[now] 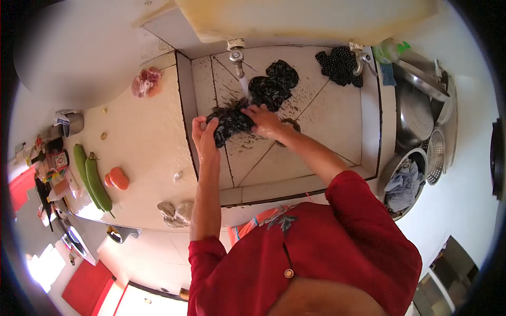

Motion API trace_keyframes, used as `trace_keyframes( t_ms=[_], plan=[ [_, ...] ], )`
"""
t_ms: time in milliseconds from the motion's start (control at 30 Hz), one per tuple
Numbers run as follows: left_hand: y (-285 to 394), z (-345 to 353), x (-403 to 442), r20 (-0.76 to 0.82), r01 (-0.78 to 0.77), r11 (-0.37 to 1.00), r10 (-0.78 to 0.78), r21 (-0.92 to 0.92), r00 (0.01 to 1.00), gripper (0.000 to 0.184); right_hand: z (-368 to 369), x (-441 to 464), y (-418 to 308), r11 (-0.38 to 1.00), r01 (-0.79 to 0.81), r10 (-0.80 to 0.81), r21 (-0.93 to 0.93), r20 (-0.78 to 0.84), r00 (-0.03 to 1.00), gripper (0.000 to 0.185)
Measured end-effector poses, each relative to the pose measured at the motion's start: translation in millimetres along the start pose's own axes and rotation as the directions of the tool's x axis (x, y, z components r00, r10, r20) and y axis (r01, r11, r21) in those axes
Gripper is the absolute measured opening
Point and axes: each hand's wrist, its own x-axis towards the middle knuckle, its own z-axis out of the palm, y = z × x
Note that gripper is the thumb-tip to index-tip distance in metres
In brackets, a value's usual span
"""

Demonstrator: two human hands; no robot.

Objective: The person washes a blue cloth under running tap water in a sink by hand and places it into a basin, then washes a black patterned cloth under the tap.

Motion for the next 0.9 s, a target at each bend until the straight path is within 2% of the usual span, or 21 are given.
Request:
trace_keyframes(
  t_ms=[33, 67, 100, 200, 267, 300, 333, 367, 400, 433, 467, 500, 567, 633, 667, 733, 767, 867, 900],
  plan=[
    [0.9, -10.3, -2.0, 0.127, -0.004, 0.999, 0.009, -0.041, 0.992, 0.023, 5.8, 1.5, -1.5, 0.998, -0.037, 0.038, -0.058, 0.010, 0.999, 0.062],
    [4.8, -11.8, -6.5, 0.129, -0.033, 0.999, 0.034, -0.010, 0.991, 0.023, 10.8, 2.6, -2.1, 0.991, -0.074, 0.077, -0.113, 0.019, 0.997, 0.062],
    [11.5, -11.1, -11.9, 0.131, -0.060, 0.998, 0.057, 0.021, 0.990, 0.024, -8.2, 2.3, -0.6, 0.995, -0.084, 0.081, 0.060, 0.047, 0.996, 0.054],
    [50.6, -6.3, -36.4, 0.181, -0.080, 0.997, 0.079, 0.001, 0.980, 0.032, -53.6, 9.7, 23.5, 0.976, -0.058, 0.093, 0.208, -0.163, 0.982, 0.044],
    [71.7, -4.6, -46.3, 0.204, -0.142, 0.990, 0.138, 0.005, 0.969, 0.035, -108.9, -6.0, 11.5, 0.892, 0.155, 0.097, 0.425, -0.515, 0.852, 0.036],
    [75.5, -4.0, -47.5, 0.222, -0.239, 0.971, 0.228, 0.023, 0.948, 0.034, -130.2, -15.7, 2.6, 0.903, 0.237, 0.042, 0.358, -0.623, 0.781, 0.037],
    [73.1, -5.0, -42.8, 0.247, -0.405, 0.904, 0.365, 0.135, 0.898, 0.035, -147.1, -26.4, -7.7, 0.908, 0.311, -0.015, 0.281, -0.720, 0.694, 0.039],
    [68.4, -5.6, -34.2, 0.289, -0.557, 0.796, 0.489, 0.237, 0.823, 0.036, -155.6, -32.7, -10.9, 0.906, 0.376, -0.073, 0.195, -0.803, 0.592, 0.041],
    [65.1, -4.6, -28.8, 0.345, -0.685, 0.652, 0.593, 0.325, 0.728, 0.037, -152.5, -34.5, -4.9, 0.948, 0.289, -0.087, 0.133, -0.765, 0.638, 0.041],
    [63.5, -2.4, -28.9, 0.461, -0.727, 0.324, 0.601, 0.605, 0.652, 0.043, -140.5, -36.0, 5.4, 0.977, 0.201, -0.091, 0.067, -0.723, 0.685, 0.040],
    [48.3, -3.5, -19.2, 0.589, -0.717, 0.063, 0.525, 0.694, 0.615, 0.048, -125.2, -37.3, 18.2, 0.993, 0.114, -0.088, -0.006, -0.677, 0.731, 0.040],
    [27.0, -7.2, -6.8, 0.668, -0.692, -0.060, 0.331, 0.720, 0.667, 0.047, -102.8, -37.3, 35.8, 0.997, 0.008, -0.047, -0.082, -0.494, 0.868, 0.048],
    [-33.4, -39.4, 0.2, 0.687, -0.650, -0.246, 0.107, 0.719, 0.719, 0.044, -31.8, -37.6, 93.1, 0.943, -0.022, -0.125, -0.332, -0.415, 0.901, 0.042],
    [-82.6, -72.7, 24.6, 0.632, -0.635, -0.001, 0.105, 0.772, 0.768, 0.044, -30.0, -42.6, 83.7, 0.995, -0.096, 0.095, 0.009, -0.287, 0.953, 0.035],
    [-95.3, -81.4, 29.8, 0.601, -0.607, 0.129, 0.090, 0.784, 0.795, 0.043, -30.6, -48.8, 78.4, 0.972, -0.156, 0.189, 0.176, -0.185, 0.964, 0.031],
    [-93.0, -72.8, 34.0, 0.507, -0.532, 0.227, 0.160, 0.816, 0.847, 0.037, -29.6, -47.6, 63.2, 0.942, -0.102, 0.184, 0.321, -0.237, 0.954, 0.024],
    [-87.6, -64.4, 40.2, 0.455, -0.495, 0.273, 0.198, 0.825, 0.868, 0.034, -27.6, -40.0, 55.5, 0.919, -0.065, 0.180, 0.388, -0.268, 0.947, 0.023],
    [-72.5, -29.6, 67.6, 0.363, -0.452, 0.344, 0.294, 0.823, 0.884, 0.026, -7.2, 1.0, 51.3, 0.930, -0.189, 0.308, 0.315, -0.385, 0.870, 0.029],
    [-74.9, -24.5, 81.9, 0.366, -0.456, 0.293, 0.312, 0.841, 0.877, 0.027, 27.9, 24.6, 74.7, 0.909, -0.214, 0.351, 0.358, -0.377, 0.857, 0.035]
  ],
)
